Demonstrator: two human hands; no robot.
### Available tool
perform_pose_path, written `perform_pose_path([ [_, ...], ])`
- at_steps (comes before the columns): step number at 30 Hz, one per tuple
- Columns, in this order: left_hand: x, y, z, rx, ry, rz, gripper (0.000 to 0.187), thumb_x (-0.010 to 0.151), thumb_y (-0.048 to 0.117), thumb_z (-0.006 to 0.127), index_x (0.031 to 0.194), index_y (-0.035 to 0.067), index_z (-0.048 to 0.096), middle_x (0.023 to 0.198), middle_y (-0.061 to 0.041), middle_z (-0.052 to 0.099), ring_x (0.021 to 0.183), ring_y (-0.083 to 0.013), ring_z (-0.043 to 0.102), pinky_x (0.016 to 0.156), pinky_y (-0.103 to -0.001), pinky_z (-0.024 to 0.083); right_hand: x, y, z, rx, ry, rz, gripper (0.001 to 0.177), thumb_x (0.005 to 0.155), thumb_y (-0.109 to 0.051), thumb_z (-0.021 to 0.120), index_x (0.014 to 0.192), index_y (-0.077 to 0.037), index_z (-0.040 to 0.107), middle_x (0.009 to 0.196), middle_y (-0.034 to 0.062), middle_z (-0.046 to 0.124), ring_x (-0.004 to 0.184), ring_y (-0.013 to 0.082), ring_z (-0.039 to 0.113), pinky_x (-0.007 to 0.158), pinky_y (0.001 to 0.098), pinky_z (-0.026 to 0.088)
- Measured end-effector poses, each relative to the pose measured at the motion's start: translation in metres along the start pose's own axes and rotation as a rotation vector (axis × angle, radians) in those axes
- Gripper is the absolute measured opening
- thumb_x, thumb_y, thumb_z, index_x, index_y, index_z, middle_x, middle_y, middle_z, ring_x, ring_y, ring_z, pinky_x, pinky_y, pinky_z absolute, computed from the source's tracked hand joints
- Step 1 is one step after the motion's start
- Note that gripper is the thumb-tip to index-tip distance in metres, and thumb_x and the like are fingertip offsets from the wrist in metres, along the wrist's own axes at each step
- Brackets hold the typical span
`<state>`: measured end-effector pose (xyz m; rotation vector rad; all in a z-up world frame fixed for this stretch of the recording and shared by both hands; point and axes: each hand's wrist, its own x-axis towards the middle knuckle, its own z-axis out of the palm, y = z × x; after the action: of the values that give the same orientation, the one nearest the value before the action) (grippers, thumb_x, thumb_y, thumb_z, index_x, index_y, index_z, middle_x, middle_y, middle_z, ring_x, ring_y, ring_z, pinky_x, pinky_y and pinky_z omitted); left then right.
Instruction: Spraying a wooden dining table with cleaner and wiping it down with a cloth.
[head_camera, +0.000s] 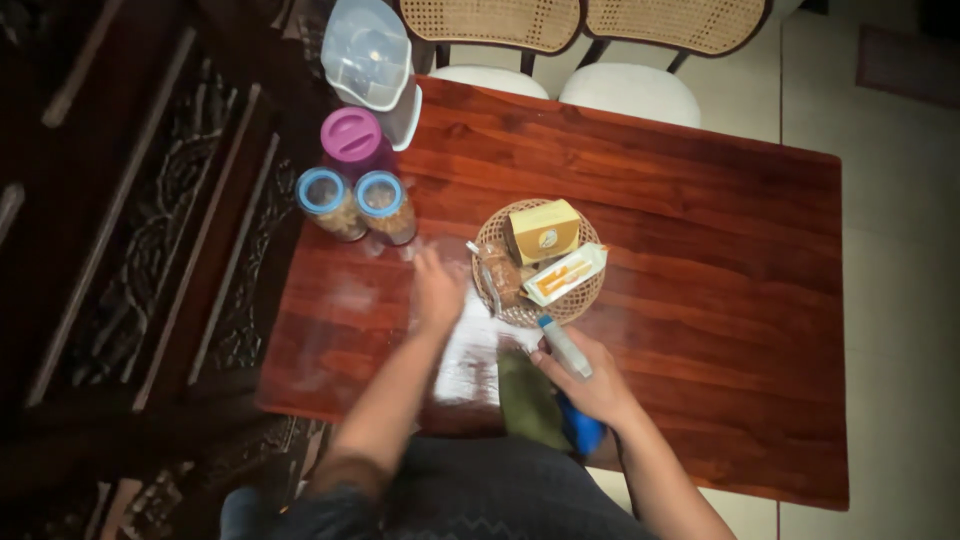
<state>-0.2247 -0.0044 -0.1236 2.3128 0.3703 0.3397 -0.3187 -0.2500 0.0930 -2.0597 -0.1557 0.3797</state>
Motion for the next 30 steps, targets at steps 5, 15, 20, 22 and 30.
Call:
perform_pose_path([
  [5, -0.023, -0.016, 0.082, 0.089, -0.229, -0.269, 0.032, 0.098, 0.024, 0.06, 0.12, 0.001, 0.063, 0.125, -0.029, 0.062, 0.112, -0.0445, 0.065, 0.097, -0.05, 0.053, -0.021, 0.015, -0.008, 0.028, -0.024, 0.07, 0.021, 0.089, -0.025, 0.075, 0.095, -0.006, 0.067, 0.073, 0.0042, 0.065, 0.066, 0.0134, 0.062, 0.061, 0.0312, 0.053],
  [15, -0.061, -0.069, 0.08, -0.188, -0.098, -0.511, 0.026, 0.086, 0.017, 0.062, 0.107, 0.005, 0.07, 0.105, -0.027, 0.074, 0.103, -0.0411, 0.072, 0.092, -0.048, 0.057, -0.049, 0.027, -0.014, 0.182, -0.179, 0.129, 0.018, 0.09, -0.021, 0.073, 0.097, -0.006, 0.064, 0.071, 0.0024, 0.064, 0.057, 0.0113, 0.062, 0.054, 0.029, 0.052],
  [20, -0.121, -0.124, -0.006, -0.184, 0.143, -0.602, 0.023, 0.097, 0.019, 0.06, 0.112, 0.003, 0.069, 0.105, -0.028, 0.072, 0.101, -0.0412, 0.071, 0.091, -0.048, 0.055, -0.046, 0.036, -0.004, 0.043, -0.246, -0.036, 0.02, 0.089, -0.023, 0.075, 0.096, -0.007, 0.066, 0.073, 0.0027, 0.065, 0.062, 0.0115, 0.063, 0.058, 0.0293, 0.053],
  [22, -0.142, -0.143, -0.04, -0.197, 0.205, -0.664, 0.023, 0.097, 0.017, 0.06, 0.113, 0.003, 0.069, 0.104, -0.027, 0.073, 0.101, -0.0391, 0.071, 0.09, -0.047, 0.055, -0.044, 0.04, 0.003, -0.027, -0.257, -0.096, 0.021, 0.089, -0.025, 0.075, 0.096, -0.007, 0.067, 0.073, 0.0028, 0.065, 0.063, 0.0118, 0.064, 0.059, 0.0296, 0.053],
  [30, -0.147, -0.203, -0.125, -0.747, 0.584, -0.862, 0.024, 0.1, 0.013, 0.057, 0.122, 0.004, 0.06, 0.101, -0.011, 0.07, 0.078, -0.0251, 0.071, 0.057, -0.042, 0.061, -0.045, 0.054, 0.029, -0.049, -0.34, -0.196, 0.025, 0.089, -0.028, 0.078, 0.096, -0.006, 0.069, 0.071, 0.0045, 0.064, 0.067, 0.0127, 0.061, 0.062, 0.031, 0.052],
])
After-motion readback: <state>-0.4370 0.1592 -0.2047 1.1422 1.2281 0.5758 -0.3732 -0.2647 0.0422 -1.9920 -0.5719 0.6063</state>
